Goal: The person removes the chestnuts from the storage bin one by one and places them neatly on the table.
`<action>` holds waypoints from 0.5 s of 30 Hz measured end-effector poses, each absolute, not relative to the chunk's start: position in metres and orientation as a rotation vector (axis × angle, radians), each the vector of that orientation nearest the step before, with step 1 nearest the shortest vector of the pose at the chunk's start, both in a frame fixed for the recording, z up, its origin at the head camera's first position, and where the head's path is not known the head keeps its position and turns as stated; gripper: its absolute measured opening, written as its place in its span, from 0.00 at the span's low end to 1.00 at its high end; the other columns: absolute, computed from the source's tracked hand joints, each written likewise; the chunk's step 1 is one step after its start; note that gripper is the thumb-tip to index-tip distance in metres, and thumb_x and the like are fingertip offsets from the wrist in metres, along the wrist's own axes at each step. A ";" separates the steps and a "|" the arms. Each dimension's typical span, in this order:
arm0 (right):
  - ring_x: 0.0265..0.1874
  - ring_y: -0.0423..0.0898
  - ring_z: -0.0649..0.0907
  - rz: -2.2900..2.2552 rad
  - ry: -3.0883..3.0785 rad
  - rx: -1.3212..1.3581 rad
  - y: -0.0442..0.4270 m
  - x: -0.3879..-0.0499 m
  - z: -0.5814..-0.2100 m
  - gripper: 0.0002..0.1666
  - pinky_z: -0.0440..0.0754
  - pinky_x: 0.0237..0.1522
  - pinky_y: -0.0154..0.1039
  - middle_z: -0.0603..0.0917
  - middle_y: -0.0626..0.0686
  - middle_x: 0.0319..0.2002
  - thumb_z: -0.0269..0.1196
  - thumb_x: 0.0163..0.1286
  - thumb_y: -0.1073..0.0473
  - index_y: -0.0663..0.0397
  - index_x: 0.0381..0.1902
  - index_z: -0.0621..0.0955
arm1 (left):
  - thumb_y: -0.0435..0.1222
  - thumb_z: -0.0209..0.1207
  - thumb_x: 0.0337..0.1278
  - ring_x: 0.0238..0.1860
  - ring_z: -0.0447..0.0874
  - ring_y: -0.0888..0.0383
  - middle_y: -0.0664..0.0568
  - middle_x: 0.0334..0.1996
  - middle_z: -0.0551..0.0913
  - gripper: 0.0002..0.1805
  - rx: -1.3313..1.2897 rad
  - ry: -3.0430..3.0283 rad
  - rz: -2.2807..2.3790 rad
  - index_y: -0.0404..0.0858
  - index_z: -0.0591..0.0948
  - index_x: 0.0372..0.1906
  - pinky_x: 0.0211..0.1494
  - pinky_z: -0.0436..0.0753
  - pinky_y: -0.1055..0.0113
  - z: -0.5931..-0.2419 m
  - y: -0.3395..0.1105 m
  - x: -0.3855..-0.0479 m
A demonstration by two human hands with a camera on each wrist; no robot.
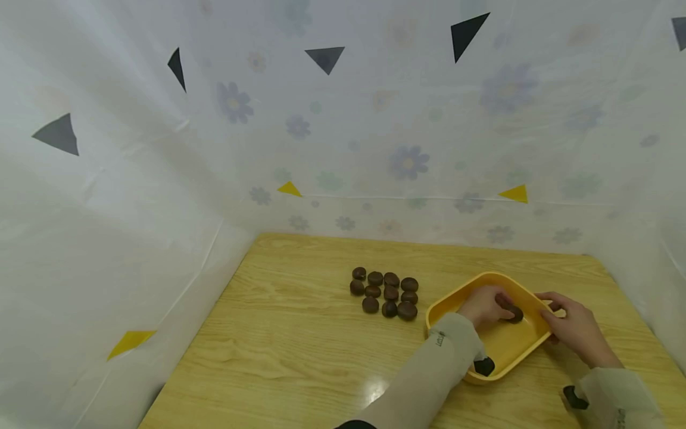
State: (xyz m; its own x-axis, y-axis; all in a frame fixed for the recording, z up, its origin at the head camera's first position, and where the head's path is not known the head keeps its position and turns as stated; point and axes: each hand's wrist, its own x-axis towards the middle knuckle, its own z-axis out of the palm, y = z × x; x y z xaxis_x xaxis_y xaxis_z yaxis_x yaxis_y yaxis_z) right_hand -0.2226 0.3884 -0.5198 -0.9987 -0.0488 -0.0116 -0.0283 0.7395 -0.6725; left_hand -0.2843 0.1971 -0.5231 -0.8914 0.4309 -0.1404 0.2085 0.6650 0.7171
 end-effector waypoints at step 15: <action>0.24 0.44 0.85 -1.120 2.893 -0.052 0.389 -0.223 -0.522 0.30 0.86 0.23 0.43 0.78 0.71 0.48 0.50 0.85 0.50 0.68 0.71 0.70 | 0.38 0.71 0.64 0.35 0.76 0.72 0.64 0.38 0.85 0.11 0.648 2.558 1.030 0.49 0.88 0.49 0.41 0.76 0.81 -0.518 0.194 -0.281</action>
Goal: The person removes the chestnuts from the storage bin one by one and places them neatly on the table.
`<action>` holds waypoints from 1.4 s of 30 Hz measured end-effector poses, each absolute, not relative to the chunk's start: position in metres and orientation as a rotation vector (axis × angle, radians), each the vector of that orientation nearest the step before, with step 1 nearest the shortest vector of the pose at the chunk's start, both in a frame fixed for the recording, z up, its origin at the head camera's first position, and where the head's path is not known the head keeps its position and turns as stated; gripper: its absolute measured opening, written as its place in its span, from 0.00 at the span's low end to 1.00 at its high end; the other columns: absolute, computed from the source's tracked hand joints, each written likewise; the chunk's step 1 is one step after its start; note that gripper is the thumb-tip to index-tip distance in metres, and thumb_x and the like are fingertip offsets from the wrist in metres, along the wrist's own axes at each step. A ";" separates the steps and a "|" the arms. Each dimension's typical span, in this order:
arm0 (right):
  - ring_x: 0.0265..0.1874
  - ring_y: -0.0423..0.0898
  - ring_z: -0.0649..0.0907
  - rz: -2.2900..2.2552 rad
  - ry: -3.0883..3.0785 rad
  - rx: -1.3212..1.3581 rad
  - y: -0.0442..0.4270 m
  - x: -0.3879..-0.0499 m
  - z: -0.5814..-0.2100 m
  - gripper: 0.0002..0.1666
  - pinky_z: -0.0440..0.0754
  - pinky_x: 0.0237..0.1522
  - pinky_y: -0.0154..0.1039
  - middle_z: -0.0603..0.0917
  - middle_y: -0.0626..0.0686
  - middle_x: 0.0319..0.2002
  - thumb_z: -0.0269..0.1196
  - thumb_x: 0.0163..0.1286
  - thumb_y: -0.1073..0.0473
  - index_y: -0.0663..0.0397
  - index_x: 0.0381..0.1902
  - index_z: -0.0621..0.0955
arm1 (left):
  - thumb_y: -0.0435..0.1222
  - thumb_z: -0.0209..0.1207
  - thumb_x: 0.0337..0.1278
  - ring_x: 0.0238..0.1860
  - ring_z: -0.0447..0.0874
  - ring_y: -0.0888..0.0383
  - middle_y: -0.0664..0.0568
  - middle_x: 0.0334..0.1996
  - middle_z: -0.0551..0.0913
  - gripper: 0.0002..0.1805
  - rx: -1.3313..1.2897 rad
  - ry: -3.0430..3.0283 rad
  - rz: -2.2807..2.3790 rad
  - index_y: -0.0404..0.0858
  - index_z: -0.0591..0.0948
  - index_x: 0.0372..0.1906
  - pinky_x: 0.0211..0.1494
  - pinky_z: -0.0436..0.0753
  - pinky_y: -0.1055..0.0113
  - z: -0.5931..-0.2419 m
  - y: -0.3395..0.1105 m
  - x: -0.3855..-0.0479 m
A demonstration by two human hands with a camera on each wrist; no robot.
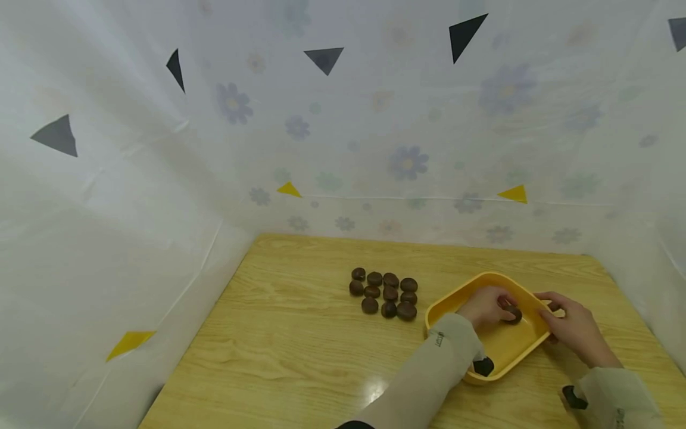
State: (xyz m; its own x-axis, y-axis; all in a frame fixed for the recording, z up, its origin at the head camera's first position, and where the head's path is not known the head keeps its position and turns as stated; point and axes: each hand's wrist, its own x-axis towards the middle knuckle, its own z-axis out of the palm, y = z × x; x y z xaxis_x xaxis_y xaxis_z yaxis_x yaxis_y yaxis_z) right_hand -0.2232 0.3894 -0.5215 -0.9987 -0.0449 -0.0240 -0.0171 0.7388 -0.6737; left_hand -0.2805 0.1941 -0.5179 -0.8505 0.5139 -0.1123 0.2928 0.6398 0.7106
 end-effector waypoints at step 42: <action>0.24 0.44 0.84 -1.072 2.936 -0.090 0.389 -0.223 -0.520 0.28 0.85 0.22 0.41 0.79 0.75 0.49 0.51 0.84 0.52 0.69 0.69 0.72 | 0.33 0.68 0.66 0.40 0.80 0.71 0.62 0.42 0.84 0.13 0.539 2.304 1.509 0.47 0.88 0.52 0.43 0.82 0.75 -0.502 0.193 -0.279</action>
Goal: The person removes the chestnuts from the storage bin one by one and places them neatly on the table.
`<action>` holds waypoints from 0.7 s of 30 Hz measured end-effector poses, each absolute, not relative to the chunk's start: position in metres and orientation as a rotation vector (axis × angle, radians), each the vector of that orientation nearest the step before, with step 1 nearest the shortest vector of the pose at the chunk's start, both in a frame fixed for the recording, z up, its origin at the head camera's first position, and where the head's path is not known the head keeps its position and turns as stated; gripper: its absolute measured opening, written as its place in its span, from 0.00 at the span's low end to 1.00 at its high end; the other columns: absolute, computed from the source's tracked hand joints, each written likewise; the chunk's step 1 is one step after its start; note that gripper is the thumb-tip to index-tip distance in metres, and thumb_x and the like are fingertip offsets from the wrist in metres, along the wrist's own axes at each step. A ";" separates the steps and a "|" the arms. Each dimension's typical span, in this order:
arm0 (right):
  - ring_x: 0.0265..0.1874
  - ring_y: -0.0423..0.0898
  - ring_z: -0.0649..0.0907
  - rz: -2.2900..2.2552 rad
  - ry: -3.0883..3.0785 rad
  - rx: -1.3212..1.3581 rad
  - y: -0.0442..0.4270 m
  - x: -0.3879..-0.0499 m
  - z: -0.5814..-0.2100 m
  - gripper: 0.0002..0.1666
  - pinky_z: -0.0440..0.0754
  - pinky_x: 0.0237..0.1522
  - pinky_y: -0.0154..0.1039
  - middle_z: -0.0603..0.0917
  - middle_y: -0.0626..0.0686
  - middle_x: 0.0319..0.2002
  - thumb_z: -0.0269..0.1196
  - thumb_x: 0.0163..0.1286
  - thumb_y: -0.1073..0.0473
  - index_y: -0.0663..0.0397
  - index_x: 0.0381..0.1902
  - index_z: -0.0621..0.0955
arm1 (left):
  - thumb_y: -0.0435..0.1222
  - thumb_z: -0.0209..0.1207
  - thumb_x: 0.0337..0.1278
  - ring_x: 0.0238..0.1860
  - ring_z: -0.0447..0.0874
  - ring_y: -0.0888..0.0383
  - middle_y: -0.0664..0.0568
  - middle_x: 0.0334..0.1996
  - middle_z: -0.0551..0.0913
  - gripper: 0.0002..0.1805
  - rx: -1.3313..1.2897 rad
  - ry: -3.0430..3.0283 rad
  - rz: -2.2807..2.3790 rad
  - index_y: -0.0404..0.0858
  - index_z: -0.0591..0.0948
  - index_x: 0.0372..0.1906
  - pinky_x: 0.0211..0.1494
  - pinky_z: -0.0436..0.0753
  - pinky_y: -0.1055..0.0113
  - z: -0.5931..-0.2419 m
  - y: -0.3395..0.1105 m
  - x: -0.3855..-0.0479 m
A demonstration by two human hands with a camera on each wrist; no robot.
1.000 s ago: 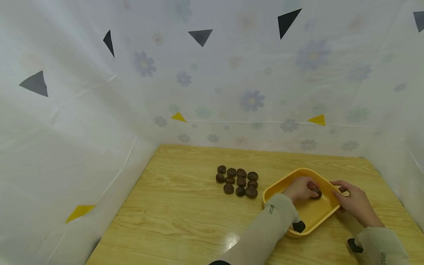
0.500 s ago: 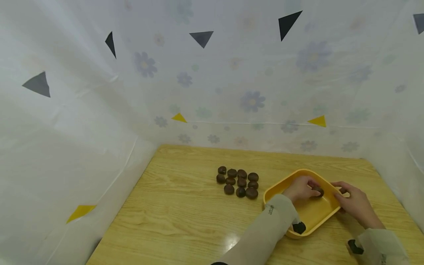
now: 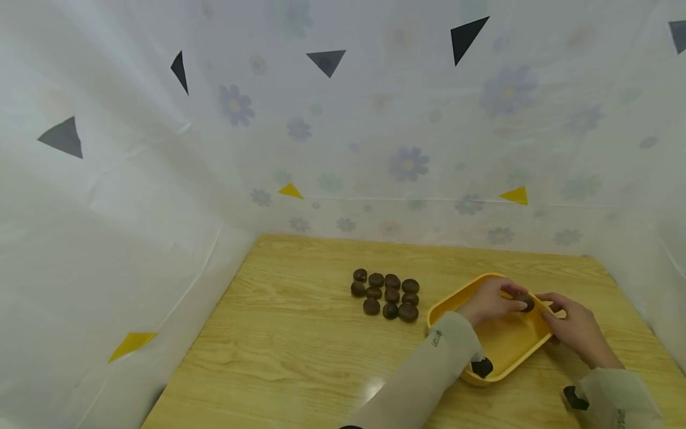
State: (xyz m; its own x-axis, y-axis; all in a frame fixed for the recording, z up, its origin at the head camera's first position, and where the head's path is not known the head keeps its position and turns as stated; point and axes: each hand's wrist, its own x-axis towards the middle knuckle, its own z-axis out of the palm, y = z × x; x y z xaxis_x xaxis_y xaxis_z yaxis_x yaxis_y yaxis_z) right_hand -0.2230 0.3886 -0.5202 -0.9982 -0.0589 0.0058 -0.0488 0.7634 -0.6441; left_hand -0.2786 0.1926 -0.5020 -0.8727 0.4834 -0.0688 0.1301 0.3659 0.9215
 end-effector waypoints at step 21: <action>0.22 0.46 0.83 -1.071 2.930 -0.064 0.386 -0.222 -0.519 0.27 0.85 0.22 0.41 0.78 0.74 0.48 0.51 0.84 0.54 0.70 0.69 0.71 | 0.31 0.66 0.67 0.43 0.84 0.68 0.62 0.46 0.84 0.15 0.554 2.117 1.719 0.44 0.86 0.56 0.47 0.86 0.73 -0.474 0.163 -0.273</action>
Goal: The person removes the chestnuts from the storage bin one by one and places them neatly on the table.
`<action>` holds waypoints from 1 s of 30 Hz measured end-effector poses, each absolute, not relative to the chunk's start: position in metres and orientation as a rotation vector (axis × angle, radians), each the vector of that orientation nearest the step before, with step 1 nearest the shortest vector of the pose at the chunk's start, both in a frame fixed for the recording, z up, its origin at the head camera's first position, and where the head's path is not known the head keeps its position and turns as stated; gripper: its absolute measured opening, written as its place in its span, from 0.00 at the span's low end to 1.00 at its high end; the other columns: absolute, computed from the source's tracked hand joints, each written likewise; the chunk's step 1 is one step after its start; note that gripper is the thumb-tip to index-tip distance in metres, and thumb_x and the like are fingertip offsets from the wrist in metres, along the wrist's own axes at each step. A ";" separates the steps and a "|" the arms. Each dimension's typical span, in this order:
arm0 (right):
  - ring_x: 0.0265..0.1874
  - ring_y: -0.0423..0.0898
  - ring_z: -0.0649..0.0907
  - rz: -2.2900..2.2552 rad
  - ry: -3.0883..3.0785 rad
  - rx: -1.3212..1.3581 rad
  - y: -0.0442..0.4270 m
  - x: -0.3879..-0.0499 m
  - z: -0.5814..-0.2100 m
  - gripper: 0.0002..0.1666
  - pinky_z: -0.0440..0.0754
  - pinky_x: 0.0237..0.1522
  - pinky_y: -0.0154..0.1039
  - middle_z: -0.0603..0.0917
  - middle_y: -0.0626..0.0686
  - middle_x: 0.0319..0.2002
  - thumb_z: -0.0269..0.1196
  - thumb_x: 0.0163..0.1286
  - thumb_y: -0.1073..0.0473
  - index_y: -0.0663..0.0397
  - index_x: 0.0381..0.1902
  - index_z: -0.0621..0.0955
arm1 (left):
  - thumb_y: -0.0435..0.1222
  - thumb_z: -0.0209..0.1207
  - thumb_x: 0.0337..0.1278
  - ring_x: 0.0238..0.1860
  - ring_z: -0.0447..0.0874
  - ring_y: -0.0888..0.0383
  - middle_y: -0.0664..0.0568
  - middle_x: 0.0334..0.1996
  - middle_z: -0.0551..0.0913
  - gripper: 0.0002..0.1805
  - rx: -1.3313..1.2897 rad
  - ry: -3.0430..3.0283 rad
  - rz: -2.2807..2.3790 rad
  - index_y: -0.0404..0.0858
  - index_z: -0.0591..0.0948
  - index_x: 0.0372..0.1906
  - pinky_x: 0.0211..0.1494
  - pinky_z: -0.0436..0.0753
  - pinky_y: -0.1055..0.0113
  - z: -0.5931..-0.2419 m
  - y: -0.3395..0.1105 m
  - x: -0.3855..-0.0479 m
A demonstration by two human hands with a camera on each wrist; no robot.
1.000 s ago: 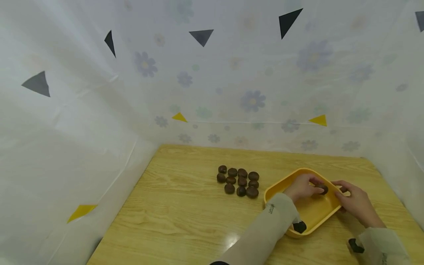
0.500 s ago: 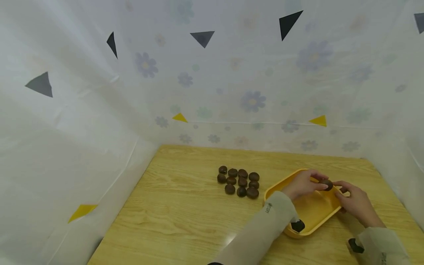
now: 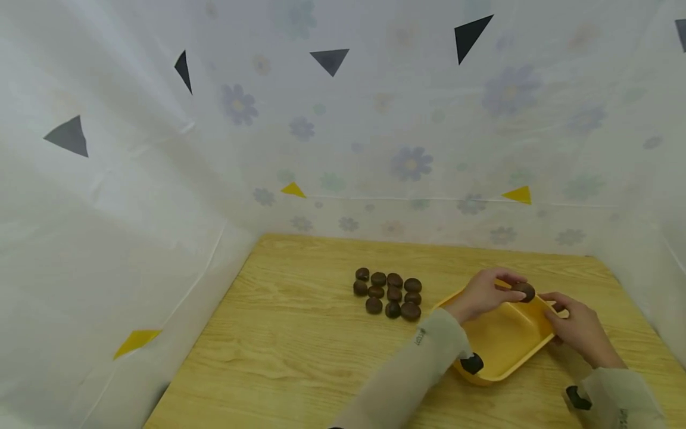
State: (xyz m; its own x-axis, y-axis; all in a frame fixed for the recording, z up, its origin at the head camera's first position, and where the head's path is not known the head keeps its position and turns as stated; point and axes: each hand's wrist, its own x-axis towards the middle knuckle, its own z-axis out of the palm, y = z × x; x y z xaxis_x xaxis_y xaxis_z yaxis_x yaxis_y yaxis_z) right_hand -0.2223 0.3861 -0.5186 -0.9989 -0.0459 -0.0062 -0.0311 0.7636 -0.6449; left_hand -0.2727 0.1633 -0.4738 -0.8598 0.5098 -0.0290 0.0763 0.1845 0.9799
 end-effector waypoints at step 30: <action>0.22 0.45 0.84 -1.079 2.908 -0.075 0.387 -0.223 -0.519 0.28 0.85 0.22 0.42 0.78 0.73 0.48 0.50 0.84 0.56 0.72 0.70 0.69 | 0.35 0.64 0.71 0.45 0.82 0.68 0.65 0.51 0.81 0.15 0.597 2.052 1.789 0.51 0.84 0.58 0.51 0.86 0.69 -0.468 0.068 -0.270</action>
